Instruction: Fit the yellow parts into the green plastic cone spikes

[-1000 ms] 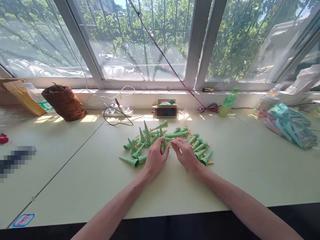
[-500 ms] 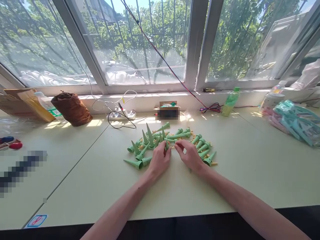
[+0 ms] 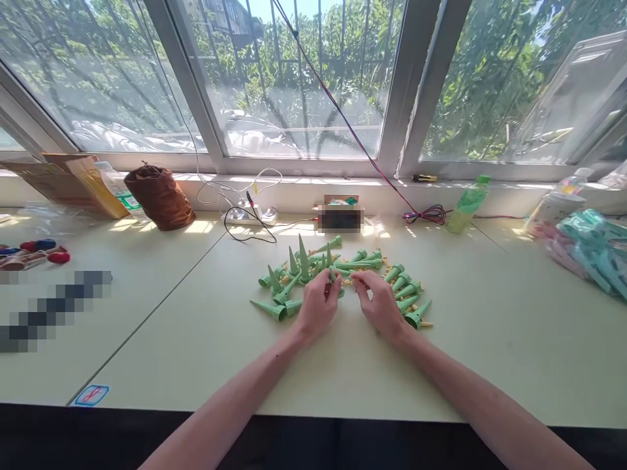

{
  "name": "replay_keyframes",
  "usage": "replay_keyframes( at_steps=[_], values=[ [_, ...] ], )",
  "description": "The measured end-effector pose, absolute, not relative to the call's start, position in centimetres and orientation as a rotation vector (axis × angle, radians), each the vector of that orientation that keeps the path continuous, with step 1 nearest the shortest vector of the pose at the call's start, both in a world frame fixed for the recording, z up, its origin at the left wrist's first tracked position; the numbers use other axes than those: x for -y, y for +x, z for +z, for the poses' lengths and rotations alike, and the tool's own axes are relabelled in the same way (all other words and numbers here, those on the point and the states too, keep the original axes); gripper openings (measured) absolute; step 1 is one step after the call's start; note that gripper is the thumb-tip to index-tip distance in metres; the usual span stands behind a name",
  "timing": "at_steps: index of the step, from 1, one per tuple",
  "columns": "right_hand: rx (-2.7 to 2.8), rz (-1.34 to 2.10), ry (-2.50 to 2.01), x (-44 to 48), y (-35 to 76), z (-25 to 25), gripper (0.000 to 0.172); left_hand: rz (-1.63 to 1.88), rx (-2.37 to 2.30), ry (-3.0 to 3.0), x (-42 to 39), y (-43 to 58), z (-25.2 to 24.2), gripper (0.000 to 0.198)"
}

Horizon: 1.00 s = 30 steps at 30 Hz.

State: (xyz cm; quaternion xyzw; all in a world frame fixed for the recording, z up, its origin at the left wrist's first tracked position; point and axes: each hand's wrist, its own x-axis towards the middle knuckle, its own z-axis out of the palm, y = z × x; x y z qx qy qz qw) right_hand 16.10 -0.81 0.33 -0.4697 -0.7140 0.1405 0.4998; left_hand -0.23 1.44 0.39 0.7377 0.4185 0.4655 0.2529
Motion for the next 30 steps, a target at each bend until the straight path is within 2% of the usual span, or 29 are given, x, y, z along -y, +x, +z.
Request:
replay_keyframes(
  at_steps=[30],
  values=[
    [1.735, 0.491, -1.096, 0.44, 15.94, -0.33, 0.016, 1.287, -1.096, 2.05, -1.41, -0.2, 0.32, 0.021]
  ],
)
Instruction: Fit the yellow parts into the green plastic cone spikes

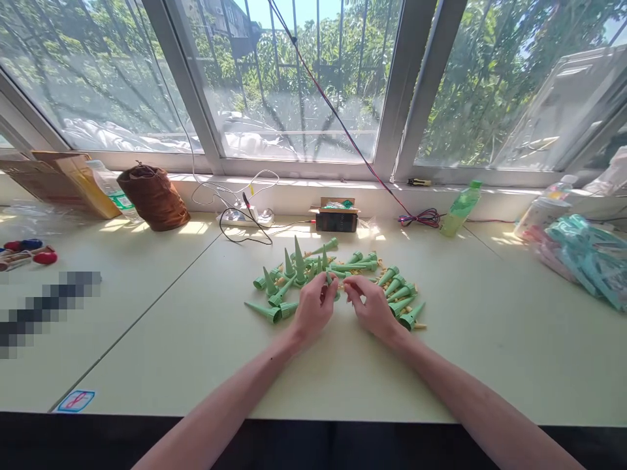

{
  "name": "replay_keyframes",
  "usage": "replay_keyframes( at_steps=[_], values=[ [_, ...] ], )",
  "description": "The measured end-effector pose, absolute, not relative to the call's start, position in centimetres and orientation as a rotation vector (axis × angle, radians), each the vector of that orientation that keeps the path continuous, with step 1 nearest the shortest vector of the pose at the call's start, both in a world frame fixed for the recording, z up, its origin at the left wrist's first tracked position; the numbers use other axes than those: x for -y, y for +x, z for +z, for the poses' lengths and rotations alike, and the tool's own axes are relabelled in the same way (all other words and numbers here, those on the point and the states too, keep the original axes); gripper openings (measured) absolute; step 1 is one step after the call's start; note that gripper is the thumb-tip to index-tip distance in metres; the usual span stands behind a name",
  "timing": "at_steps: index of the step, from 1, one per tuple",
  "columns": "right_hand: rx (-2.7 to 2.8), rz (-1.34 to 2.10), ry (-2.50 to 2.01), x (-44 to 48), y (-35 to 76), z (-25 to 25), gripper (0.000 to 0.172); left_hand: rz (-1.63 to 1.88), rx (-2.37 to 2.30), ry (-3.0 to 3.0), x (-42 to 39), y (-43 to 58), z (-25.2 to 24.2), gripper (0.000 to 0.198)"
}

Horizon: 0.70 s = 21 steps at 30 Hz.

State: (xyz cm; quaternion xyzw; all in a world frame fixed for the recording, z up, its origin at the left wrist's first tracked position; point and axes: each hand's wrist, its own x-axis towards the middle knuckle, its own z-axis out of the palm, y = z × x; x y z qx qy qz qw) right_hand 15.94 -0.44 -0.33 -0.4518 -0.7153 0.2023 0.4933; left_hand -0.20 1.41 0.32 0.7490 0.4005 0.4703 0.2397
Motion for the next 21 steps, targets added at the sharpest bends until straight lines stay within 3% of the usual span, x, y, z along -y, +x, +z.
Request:
replay_keyframes(
  at_steps=[21],
  values=[
    [1.766, 0.602, -1.061, 0.64, 15.76, 0.09, 0.022, 1.328, -1.027, 2.002, -1.46, -0.49, 0.4, 0.025]
  ],
)
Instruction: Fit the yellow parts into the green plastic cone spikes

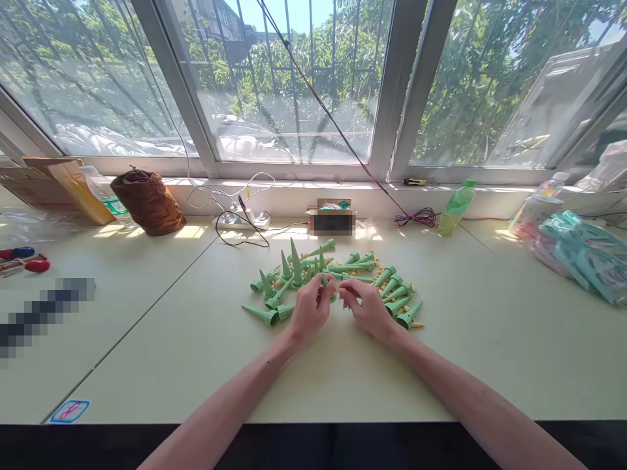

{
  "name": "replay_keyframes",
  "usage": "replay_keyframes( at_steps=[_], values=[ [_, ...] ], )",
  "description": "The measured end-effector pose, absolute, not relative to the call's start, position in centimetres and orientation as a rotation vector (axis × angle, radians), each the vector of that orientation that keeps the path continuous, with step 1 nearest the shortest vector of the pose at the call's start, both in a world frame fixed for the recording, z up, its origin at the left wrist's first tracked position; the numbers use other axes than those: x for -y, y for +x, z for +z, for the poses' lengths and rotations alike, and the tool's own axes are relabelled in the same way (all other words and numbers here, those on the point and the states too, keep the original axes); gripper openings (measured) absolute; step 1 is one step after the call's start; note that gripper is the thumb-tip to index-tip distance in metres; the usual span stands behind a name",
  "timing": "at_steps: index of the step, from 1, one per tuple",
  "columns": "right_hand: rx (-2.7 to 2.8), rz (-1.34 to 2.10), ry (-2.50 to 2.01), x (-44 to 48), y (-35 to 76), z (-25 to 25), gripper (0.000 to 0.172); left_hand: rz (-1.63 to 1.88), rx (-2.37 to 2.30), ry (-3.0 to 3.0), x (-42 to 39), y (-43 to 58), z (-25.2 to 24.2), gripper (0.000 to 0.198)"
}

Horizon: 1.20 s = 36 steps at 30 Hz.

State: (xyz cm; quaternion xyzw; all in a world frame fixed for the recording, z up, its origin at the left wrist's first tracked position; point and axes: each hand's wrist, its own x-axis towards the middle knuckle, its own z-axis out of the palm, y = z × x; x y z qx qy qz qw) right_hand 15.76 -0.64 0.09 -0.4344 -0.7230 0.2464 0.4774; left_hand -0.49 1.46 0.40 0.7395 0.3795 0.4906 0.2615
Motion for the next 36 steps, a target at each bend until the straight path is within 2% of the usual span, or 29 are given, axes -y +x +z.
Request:
replay_keyframes(
  at_steps=[7, 12, 17, 27, 31, 36],
  values=[
    [1.793, 0.598, -1.083, 0.58, 15.87, 0.02, 0.031, 1.287, -1.04, 2.024, -1.52, -0.5, 0.29, 0.024],
    [1.745, 0.593, -1.077, 0.59, 15.8, -0.05, 0.017, 1.319, -1.078, 2.019, -1.72, -0.5, 0.38, 0.022],
    [1.755, 0.618, -1.031, 0.52, 15.87, -0.08, 0.015, 1.331, -1.088, 2.017, -1.73, -0.59, 0.62, 0.023],
    [1.792, 0.546, -1.143, 0.32, 16.07, -0.16, 0.033, 1.319, -1.07, 2.054, -1.63, -0.46, 0.28, 0.022],
    [1.762, 0.566, -1.105, 0.44, 16.0, 0.04, 0.021, 1.308, -1.077, 2.055, -1.61, -0.49, 0.33, 0.02],
    [1.822, 0.529, -1.034, 0.52, 15.93, 0.09, 0.018, 1.299, -1.064, 2.048, -1.59, -0.51, 0.33, 0.02]
  ],
)
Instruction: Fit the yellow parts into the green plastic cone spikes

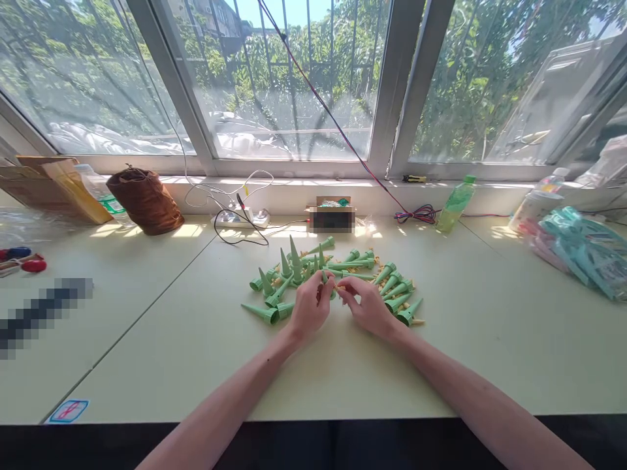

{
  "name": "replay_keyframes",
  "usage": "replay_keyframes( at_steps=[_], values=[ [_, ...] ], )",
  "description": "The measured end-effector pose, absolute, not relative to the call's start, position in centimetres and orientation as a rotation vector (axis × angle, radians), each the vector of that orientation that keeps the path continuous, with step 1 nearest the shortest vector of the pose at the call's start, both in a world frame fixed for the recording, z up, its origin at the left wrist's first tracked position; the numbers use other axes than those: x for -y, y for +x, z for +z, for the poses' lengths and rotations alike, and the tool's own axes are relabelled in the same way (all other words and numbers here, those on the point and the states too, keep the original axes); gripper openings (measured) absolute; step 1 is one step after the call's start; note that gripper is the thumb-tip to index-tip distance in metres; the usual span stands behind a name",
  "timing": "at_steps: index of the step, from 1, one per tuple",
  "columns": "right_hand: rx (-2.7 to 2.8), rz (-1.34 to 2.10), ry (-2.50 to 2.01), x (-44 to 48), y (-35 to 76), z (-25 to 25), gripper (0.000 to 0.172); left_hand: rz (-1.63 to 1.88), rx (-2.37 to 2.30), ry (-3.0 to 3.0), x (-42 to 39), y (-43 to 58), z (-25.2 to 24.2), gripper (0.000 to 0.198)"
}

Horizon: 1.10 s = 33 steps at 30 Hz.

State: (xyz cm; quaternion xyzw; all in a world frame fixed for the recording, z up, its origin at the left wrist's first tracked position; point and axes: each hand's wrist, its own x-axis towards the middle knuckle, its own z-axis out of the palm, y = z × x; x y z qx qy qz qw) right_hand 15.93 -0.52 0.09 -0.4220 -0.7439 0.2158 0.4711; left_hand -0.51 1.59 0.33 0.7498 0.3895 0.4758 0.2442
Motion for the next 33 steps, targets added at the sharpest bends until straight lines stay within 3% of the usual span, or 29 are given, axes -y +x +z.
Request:
replay_keyframes(
  at_steps=[8, 16, 26, 33],
  values=[
    [1.838, 0.572, -1.093, 0.53, 15.9, 0.1, 0.031, 1.297, -1.048, 2.043, -1.56, -0.47, 0.23, 0.022],
    [1.794, 0.544, -1.051, 0.7, 15.76, 0.18, 0.016, 1.29, -1.103, 2.075, -1.69, -0.6, 0.37, 0.02],
    [1.859, 0.587, -1.096, 0.62, 15.86, 0.25, 0.029, 1.268, -1.097, 2.103, -1.6, -0.54, 0.35, 0.02],
    [1.808, 0.58, -1.065, 0.78, 15.74, 0.23, 0.015, 1.3, -1.1, 2.093, -1.77, -0.52, 0.28, 0.018]
  ],
)
